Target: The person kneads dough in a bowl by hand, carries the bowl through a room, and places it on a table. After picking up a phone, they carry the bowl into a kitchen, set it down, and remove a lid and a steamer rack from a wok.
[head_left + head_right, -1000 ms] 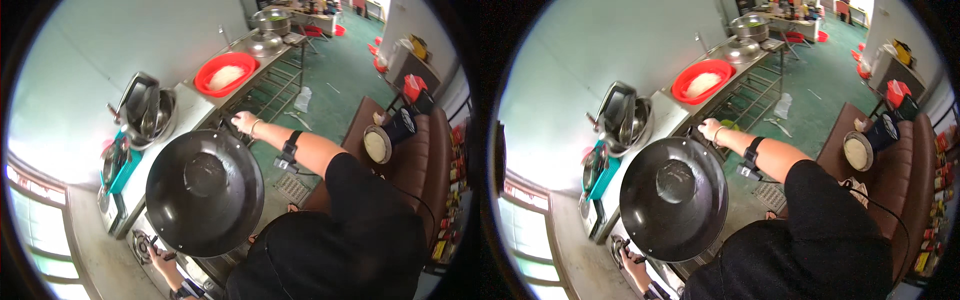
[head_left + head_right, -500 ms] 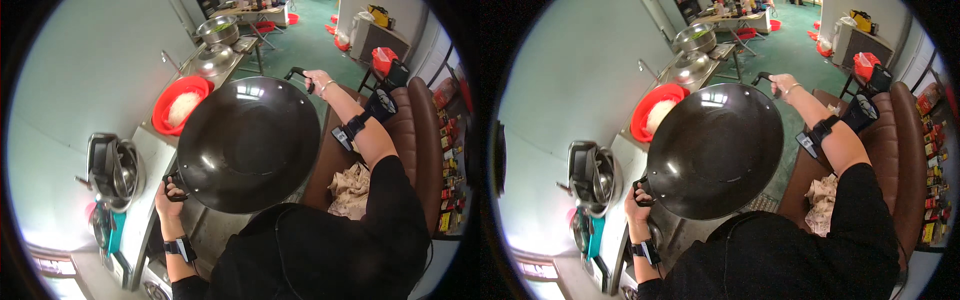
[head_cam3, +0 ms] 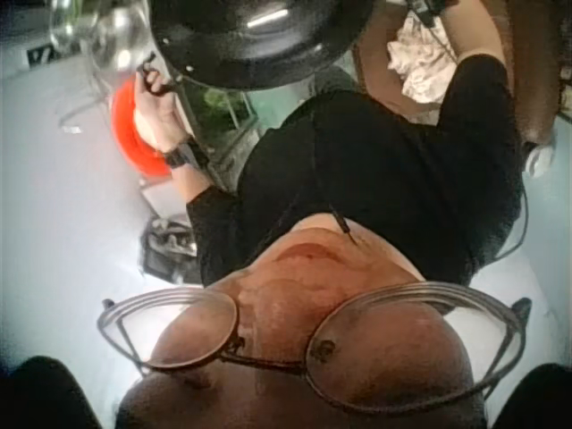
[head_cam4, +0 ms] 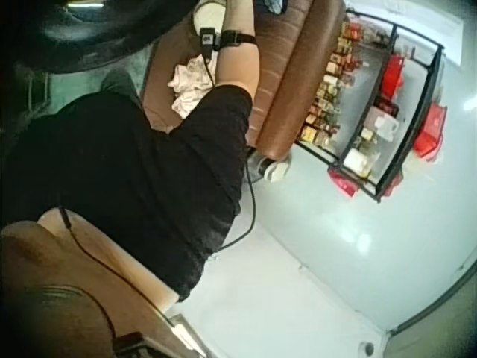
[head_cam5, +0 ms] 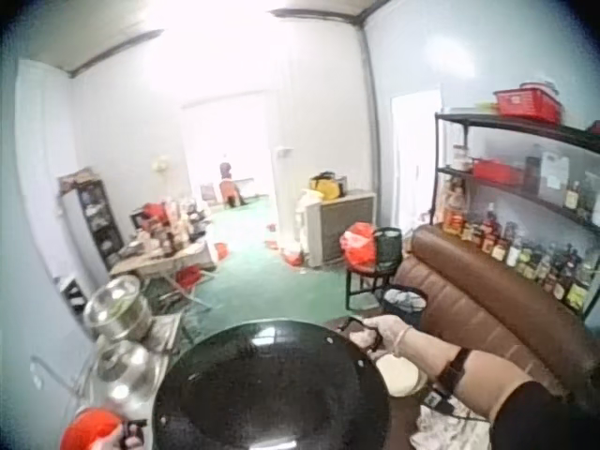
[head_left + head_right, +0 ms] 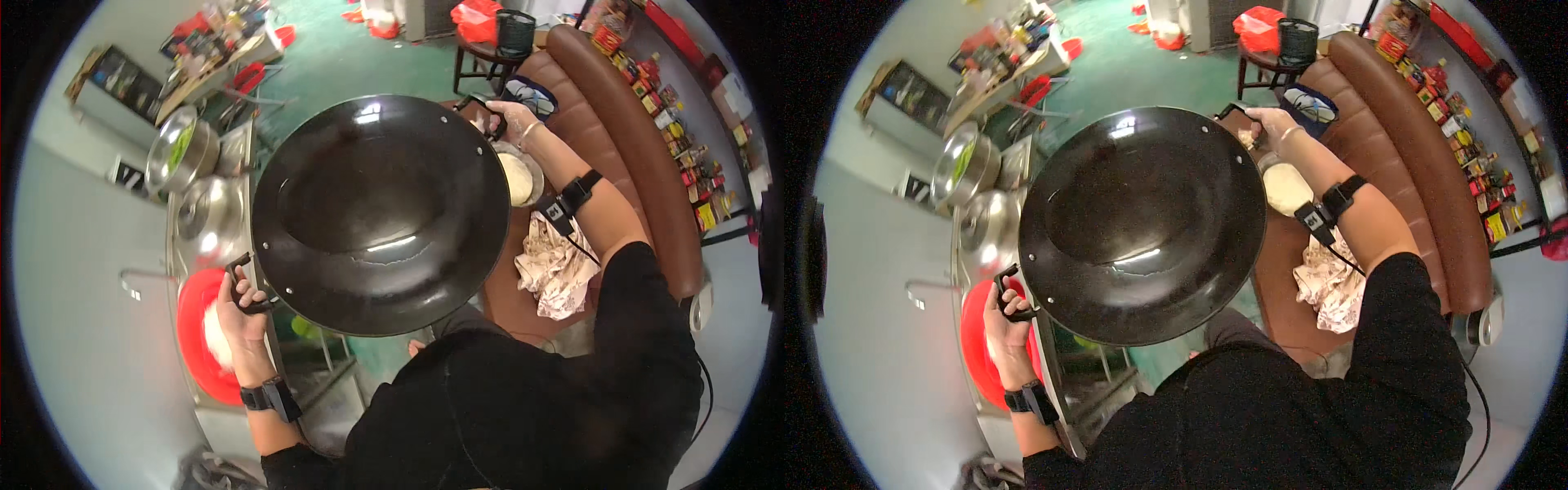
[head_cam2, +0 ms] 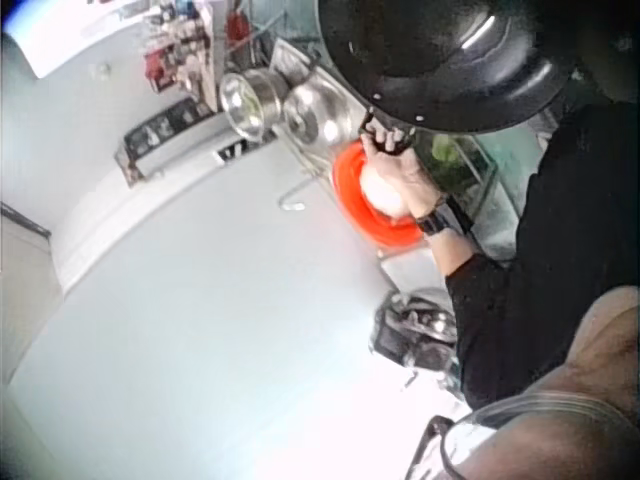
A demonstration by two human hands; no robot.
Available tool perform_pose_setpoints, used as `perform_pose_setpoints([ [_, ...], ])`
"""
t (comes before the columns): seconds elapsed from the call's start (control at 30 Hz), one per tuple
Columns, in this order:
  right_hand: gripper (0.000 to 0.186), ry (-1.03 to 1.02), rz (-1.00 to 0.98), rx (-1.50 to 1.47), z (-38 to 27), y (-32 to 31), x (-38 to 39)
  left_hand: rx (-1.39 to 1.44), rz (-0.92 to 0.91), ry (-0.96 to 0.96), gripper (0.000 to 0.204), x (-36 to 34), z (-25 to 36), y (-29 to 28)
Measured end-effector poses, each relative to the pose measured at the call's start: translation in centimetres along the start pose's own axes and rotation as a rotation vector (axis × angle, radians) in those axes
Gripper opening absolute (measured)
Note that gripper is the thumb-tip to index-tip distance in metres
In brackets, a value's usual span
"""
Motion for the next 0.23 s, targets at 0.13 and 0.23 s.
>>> perform_pose_setpoints([
  [0.13, 0.024, -0.091, 0.025, 0.017, -5.7, -2.9, -5.0, -0.003, 0.037, -0.100, 0.027, -10.3, -3.1, 6.2],
  [0.23, 0.028, -0.079, -0.082, 0.174, -8.8, -3.7, -10.7, -0.013, 0.001, -0.152, 0.033, -16.0, -4.6, 8.6],
])
Point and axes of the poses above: each hand's wrist, its own x-axis away from the middle knuckle, its own y-axis out of the palm, z = x × y, the point moved 9 cm from there along -x, towards the middle knuckle, and after that the axes turned 8 degrees about y, right-handed, at the moved point
